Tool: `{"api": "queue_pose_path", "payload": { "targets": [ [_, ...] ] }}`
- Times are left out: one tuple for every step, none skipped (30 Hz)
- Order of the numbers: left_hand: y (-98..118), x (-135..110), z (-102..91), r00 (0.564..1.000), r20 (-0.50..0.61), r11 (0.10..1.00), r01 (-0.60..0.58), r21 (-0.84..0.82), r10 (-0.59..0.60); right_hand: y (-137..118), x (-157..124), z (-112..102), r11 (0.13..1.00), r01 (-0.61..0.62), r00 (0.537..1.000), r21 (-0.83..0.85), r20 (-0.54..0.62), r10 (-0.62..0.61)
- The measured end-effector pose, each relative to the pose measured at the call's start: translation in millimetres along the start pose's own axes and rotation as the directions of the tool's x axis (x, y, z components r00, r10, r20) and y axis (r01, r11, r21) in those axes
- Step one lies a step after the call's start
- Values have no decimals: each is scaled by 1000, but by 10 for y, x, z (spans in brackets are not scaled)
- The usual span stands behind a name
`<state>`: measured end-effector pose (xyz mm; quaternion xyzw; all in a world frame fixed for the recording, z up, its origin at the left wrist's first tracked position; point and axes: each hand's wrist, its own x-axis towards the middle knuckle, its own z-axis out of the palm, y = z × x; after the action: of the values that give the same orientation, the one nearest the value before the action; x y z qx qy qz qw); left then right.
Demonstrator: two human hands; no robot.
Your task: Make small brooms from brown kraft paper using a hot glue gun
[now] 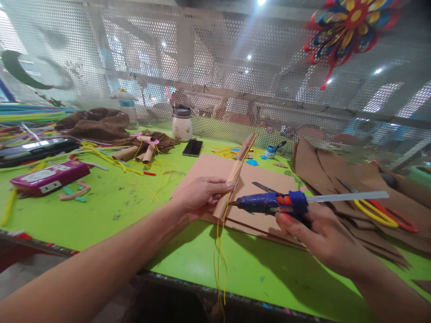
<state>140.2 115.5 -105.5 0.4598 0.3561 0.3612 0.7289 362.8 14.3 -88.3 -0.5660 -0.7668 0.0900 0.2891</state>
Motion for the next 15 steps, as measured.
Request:
{"api": "queue_pose_path", "payload": {
  "targets": [
    [-4, 5, -5, 1000, -1, 1000, -5, 11, 5, 1, 3, 2, 1000, -5, 1000, 1, -7, 5],
    [-7, 9, -9, 1000, 1, 1000, -8, 19, 8, -1, 5, 2, 1000, -8, 1000, 1, -11, 8],
    [-8, 10, -11, 1000, 4, 1000, -10, 23, 9, -5, 5, 0, 1000, -11, 1000, 0, -15, 11],
    [-8, 9, -10, 1000, 7, 1000, -9, 23, 9, -11, 5, -3, 1000, -10, 1000, -2, -12, 10],
    [-7, 7, -8, 1000, 8, 1000, -9, 19, 8, -19, 4, -7, 1000, -5, 1000, -2, -5, 5],
    [-4, 4, -5, 1000, 9, 1000, -7, 11, 7, -27, 2, -11, 1000, 4, 1000, 3, 6, -4],
    [-1, -1, -2, 1000, 9, 1000, -3, 2, 3, -35, 0, -14, 1000, 12, 1000, 9, 18, -13],
    [1, -6, 2, 1000, 10, 1000, 2, -5, -1, -42, -1, -16, 1000, 19, 999, 16, 29, -20],
    [4, -10, 5, 1000, 9, 1000, 6, -8, -6, -48, -1, -18, 999, 25, 999, 22, 35, -26],
    [7, -15, 7, 1000, 7, 1000, 8, -5, -8, -53, 1, -20, 999, 28, 999, 23, 30, -29],
    [9, -19, 10, 1000, 4, 1000, 7, 4, -7, -57, 4, -22, 999, 28, 999, 20, 15, -28],
    [11, -22, 12, 1000, 2, 1000, 4, 14, -4, -60, 10, -24, 999, 29, 1000, 14, -5, -29],
    [13, -26, 15, 1000, 1, 1000, -1, 23, 1, -63, 17, -27, 1000, 30, 999, 8, -26, -30],
    [15, -29, 17, 1000, 2, 1000, -5, 28, 4, -64, 25, -30, 999, 34, 999, 4, -43, -34],
    [17, -32, 20, 1000, 6, 1000, -5, 30, 5, -64, 34, -33, 999, 38, 998, 5, -52, -38]
  ]
}}
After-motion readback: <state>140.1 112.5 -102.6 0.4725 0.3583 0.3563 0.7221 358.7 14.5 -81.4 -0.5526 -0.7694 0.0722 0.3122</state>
